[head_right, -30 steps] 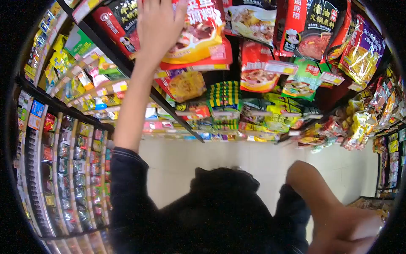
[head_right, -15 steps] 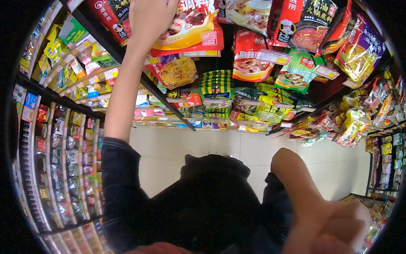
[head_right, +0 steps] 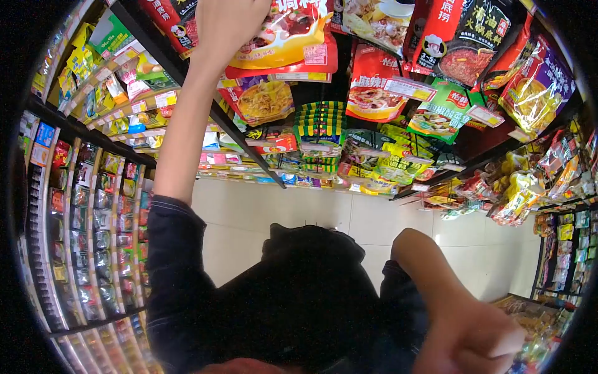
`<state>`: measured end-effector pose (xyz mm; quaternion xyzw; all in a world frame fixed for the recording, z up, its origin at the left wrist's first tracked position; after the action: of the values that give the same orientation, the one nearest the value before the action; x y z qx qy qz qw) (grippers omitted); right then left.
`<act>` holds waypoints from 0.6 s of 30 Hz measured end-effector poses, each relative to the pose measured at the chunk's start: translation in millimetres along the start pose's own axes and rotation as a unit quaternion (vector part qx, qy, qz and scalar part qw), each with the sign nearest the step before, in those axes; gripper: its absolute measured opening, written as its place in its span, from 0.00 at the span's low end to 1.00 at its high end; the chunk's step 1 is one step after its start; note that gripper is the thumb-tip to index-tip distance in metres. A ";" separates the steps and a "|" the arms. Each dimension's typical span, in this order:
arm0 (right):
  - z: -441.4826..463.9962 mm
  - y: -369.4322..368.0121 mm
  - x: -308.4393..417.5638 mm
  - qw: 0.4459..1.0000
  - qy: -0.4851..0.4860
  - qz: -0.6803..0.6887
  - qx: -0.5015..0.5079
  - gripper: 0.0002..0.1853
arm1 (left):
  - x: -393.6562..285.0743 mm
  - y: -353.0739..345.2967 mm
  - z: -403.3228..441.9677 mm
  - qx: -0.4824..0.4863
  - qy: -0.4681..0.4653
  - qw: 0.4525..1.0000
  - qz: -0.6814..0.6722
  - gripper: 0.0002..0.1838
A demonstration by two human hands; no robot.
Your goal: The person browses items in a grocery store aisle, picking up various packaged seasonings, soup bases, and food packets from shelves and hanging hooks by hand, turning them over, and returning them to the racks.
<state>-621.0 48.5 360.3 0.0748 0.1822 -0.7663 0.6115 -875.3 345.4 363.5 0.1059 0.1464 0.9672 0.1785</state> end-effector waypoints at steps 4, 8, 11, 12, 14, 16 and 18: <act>2.4 7.4 -20.7 0.978 -0.158 0.136 -0.030 0.21 | -5.9 2.8 0.4 0.000 0.008 1.000 0.007 0.33; -1.7 1.2 -31.0 0.954 -0.203 0.197 -0.098 0.21 | -11.1 4.4 -8.3 0.017 0.017 1.000 -0.017 0.32; 9.8 5.9 -30.3 0.947 -0.164 0.262 -0.086 0.22 | -14.8 8.1 -12.7 0.027 0.023 0.999 -0.030 0.31; 10.5 9.5 -31.4 0.939 -0.150 0.295 -0.091 0.23 | -15.8 9.0 -14.1 0.027 0.016 0.999 -0.029 0.31; 11.9 12.5 -33.5 0.939 -0.103 0.321 -0.065 0.24 | -17.2 13.0 -14.4 0.024 0.004 0.999 -0.025 0.31; 15.1 5.5 -41.1 0.911 -0.129 0.388 -0.058 0.23 | -16.9 14.0 -12.7 0.037 0.014 0.999 -0.037 0.32; 13.3 49.6 -37.8 0.777 -0.247 0.573 -0.090 0.17 | -15.1 13.2 -12.5 0.044 0.012 0.999 -0.029 0.32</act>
<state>-562.6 68.7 376.0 -0.0815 0.0164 -0.2472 0.9654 -868.9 324.8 353.8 0.0979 0.1943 0.9554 0.1996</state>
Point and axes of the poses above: each hand's wrist, its own z-axis towards the middle knuckle, its own y-axis out of the back of the hand, x = y × z, the point moved 4 cm from there along z, towards the middle knuckle, and after that the axes turned 3 degrees about z, right-handed, at the moved point
